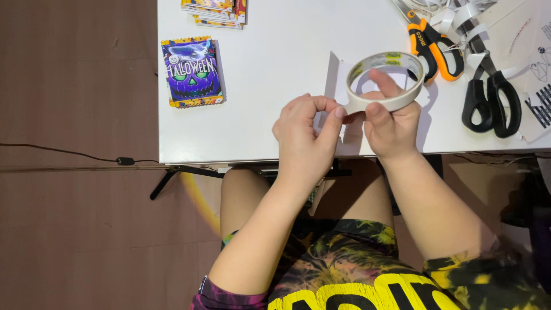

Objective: The person folds small printed paper sheets and secures them with adhesive tape, then uses a mechanical press and scissors to finish the packet edges.

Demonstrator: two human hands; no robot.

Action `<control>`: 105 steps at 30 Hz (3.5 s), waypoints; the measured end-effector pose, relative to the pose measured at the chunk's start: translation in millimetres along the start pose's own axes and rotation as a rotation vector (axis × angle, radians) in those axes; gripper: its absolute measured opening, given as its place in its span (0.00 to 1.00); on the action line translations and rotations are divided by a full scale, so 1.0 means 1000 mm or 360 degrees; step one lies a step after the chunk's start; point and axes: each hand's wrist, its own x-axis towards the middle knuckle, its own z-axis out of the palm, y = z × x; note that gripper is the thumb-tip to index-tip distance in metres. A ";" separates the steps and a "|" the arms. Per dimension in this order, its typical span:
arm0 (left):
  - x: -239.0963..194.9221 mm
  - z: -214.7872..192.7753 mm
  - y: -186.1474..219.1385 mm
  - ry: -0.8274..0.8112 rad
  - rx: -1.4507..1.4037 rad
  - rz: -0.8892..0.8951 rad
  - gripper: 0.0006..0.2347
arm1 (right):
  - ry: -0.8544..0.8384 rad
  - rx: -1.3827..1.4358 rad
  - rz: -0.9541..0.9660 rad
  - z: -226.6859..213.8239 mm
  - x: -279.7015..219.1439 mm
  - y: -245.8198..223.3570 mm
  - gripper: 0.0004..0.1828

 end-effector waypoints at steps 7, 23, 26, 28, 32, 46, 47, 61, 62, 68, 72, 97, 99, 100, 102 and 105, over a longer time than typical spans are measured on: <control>0.016 0.000 0.002 -0.0154 -0.0004 0.0268 0.03 | 0.0187 0.0203 0.0257 -0.008 0.001 0.004 0.11; 0.038 0.003 -0.020 -0.0416 0.0152 0.0001 0.03 | 0.0124 0.0220 0.0472 0.002 0.011 -0.007 0.12; 0.037 0.001 -0.023 -0.0423 0.0134 -0.0035 0.03 | 0.0122 0.0115 0.0446 0.002 0.013 -0.009 0.13; 0.037 0.004 -0.026 -0.0414 0.0073 -0.0061 0.03 | 0.0135 0.0089 0.0437 -0.001 0.011 -0.004 0.14; 0.035 0.005 -0.027 -0.0489 0.0247 0.0066 0.11 | 0.0286 0.0268 0.0575 -0.004 0.013 -0.006 0.11; -0.036 -0.017 -0.035 0.0049 0.1011 0.0190 0.16 | 0.0181 -0.0383 0.0389 -0.005 -0.023 -0.042 0.13; -0.039 -0.016 -0.039 0.0138 0.1007 0.0202 0.16 | 0.0138 -0.0429 0.0349 -0.006 -0.023 -0.046 0.13; -0.032 -0.045 -0.058 0.0005 0.0993 0.0856 0.05 | -0.0137 -0.0765 0.0416 0.026 -0.043 -0.069 0.10; -0.032 -0.045 -0.063 0.0000 0.1030 0.0880 0.06 | -0.0145 -0.0797 0.0407 0.026 -0.046 -0.066 0.09; -0.034 -0.050 -0.069 -0.0031 0.0994 0.0914 0.06 | -0.0125 -0.0856 0.0469 0.027 -0.049 -0.068 0.08; -0.040 -0.055 -0.076 -0.0121 0.0864 0.0955 0.06 | -0.0121 -0.0944 0.0449 0.033 -0.050 -0.071 0.08; -0.044 -0.045 -0.074 0.0002 0.0972 0.1069 0.08 | -0.0213 -0.1149 0.0286 0.023 -0.049 -0.072 0.07; -0.045 -0.044 -0.076 -0.0019 0.0962 0.1049 0.08 | -0.0223 -0.1073 0.0384 0.013 -0.049 -0.068 0.08; -0.044 -0.046 -0.071 -0.0020 0.0960 0.1049 0.08 | -0.0221 -0.1075 0.0384 0.007 -0.047 -0.065 0.08; -0.043 -0.050 -0.063 -0.0038 0.1155 0.1049 0.13 | -0.0190 -0.0918 0.0141 -0.004 -0.043 -0.058 0.10; -0.044 -0.048 -0.068 -0.0058 0.1144 0.1022 0.12 | -0.0180 -0.1111 0.0565 -0.005 -0.035 -0.075 0.10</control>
